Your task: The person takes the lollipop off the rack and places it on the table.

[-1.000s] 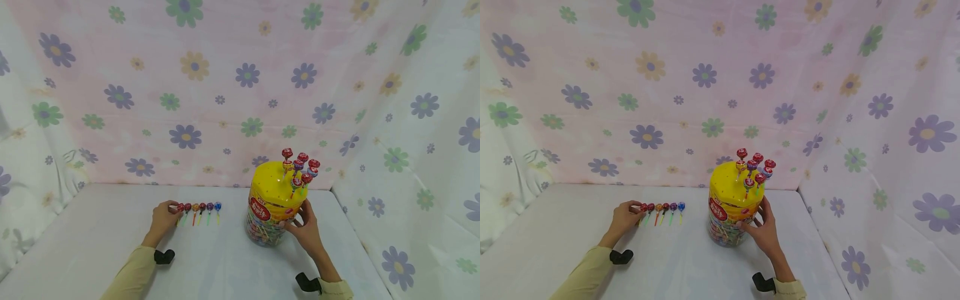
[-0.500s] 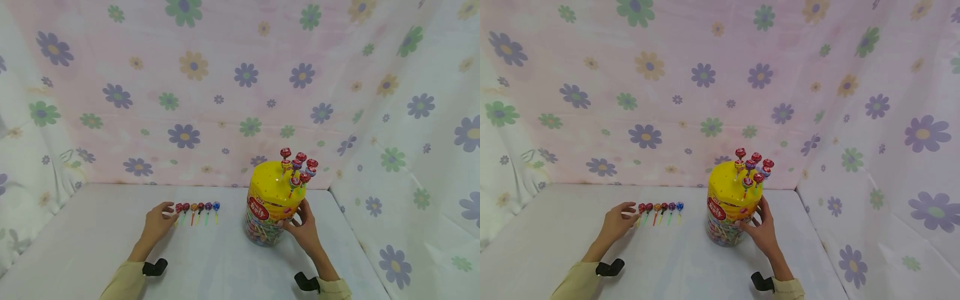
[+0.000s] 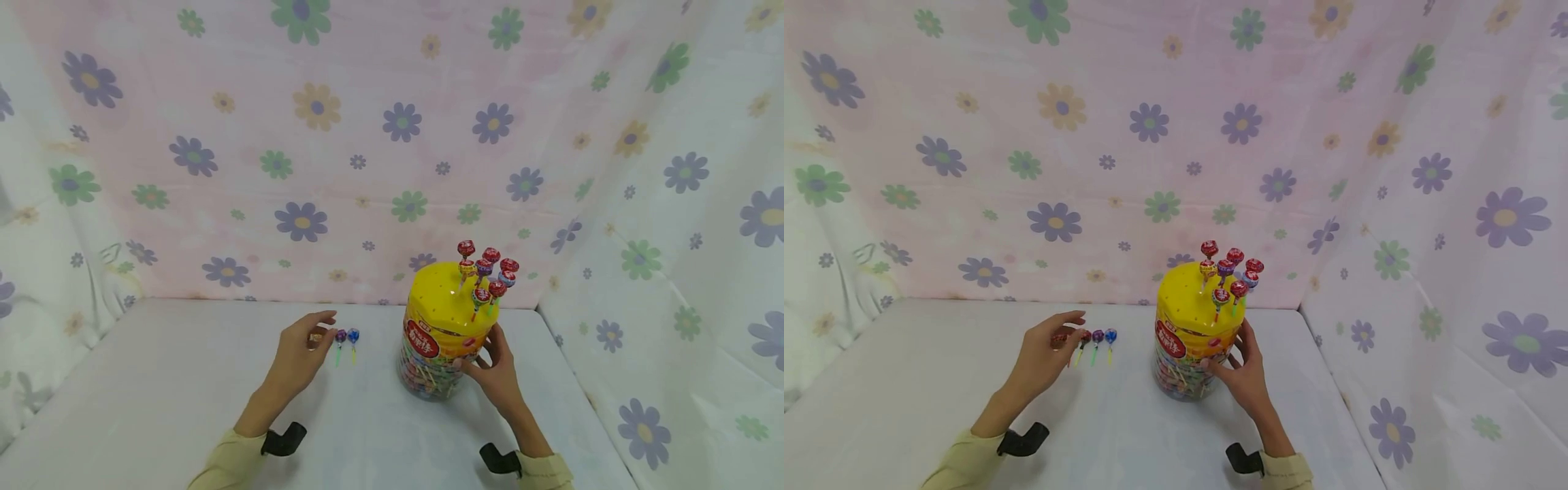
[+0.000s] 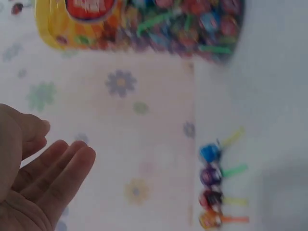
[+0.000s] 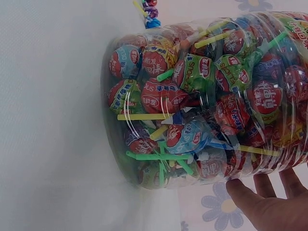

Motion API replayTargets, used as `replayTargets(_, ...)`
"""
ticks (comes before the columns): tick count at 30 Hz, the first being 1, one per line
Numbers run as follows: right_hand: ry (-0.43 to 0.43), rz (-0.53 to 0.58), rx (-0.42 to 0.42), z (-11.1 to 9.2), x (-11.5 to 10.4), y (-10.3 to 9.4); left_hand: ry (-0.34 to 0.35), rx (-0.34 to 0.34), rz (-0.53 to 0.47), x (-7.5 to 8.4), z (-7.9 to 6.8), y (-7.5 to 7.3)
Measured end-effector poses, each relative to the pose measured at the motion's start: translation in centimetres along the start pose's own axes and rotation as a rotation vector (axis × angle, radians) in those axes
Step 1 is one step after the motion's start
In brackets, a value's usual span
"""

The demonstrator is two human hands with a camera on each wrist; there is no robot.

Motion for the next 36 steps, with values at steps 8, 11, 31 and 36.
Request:
replayTargets(8,0.005,0.015,-0.009,0.0,0.1,0.0,0.174,0.016,-0.114,5.0,2.2,3.3)
replayTargets(11,0.013,0.015,-0.01,0.0,0.1,0.0,0.207,0.022,-0.137,6.5,3.4,4.1)
replayTargets(31,0.03,0.014,0.003,0.0,0.3,-0.1,0.086,-0.119,-0.374,13.0,10.0,8.6)
replayTargets(36,0.035,0.015,0.012,0.0,0.2,-0.3,0.072,-0.142,-0.418,13.5,10.7,9.1)
Point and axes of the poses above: each hand's wrist, its own z-axis towards the middle knuckle, its own y-axis out of the palm, x = y × z, the point moved 3 cm from there along z, towards the middle knuckle, and after that the axes turned 10 degrees about y, right-handed, at the moved point
